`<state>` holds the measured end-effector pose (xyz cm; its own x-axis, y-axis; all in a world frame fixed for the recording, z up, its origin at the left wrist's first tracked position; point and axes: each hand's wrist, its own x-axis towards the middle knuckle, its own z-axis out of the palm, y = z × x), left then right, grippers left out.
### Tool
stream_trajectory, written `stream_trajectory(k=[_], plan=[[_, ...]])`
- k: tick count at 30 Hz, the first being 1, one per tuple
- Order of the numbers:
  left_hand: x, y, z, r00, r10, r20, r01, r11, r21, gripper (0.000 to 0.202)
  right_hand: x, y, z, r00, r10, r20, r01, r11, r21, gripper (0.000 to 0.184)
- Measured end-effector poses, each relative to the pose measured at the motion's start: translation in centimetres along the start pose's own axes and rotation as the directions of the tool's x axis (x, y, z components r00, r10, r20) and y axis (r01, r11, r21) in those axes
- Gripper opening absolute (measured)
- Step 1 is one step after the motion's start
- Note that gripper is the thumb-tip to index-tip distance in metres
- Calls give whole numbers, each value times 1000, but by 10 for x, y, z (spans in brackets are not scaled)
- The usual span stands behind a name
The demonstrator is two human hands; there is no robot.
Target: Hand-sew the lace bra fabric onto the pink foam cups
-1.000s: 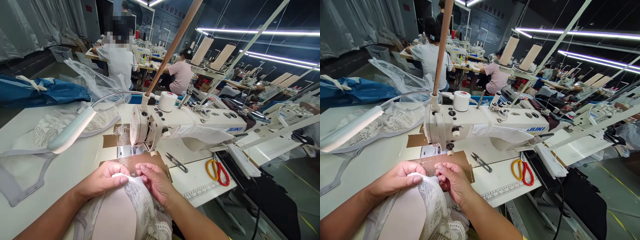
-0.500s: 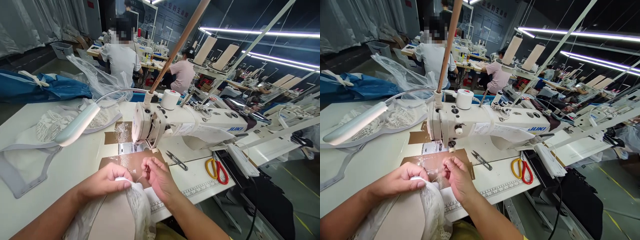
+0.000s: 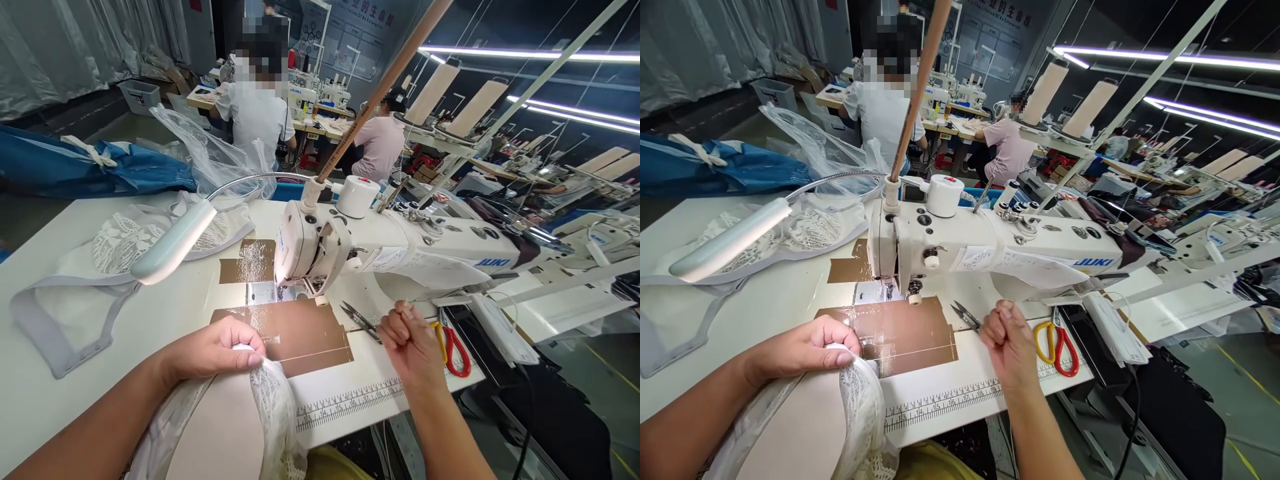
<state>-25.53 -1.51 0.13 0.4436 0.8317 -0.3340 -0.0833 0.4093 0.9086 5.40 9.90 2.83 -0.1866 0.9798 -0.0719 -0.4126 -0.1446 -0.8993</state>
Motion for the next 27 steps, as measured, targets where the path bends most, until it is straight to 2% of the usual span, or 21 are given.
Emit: stream_trajectory(k=[6,12,16,21,27], plan=[[0,3,-1,999,-10,34,10,1000,14,30,10,-20,-42,958,-203,-200,186,977,-101,25],[-1,3,-1,999,-27,47,27,1000,17,30,13,-37,-73,904,-299,-307,267,953,-142,17],[-1,2,-2,998,-35,50,34,999,20,30,11,-46,-78,868,-353,-350,311,935,-171,12],[-1,5,-1,997,-44,60,43,999,23,31,10,-52,-78,798,-468,-380,408,883,-230,13],[-2,4,0,997,-40,63,39,999,20,30,8,-59,-82,789,-481,-381,415,876,-246,14]])
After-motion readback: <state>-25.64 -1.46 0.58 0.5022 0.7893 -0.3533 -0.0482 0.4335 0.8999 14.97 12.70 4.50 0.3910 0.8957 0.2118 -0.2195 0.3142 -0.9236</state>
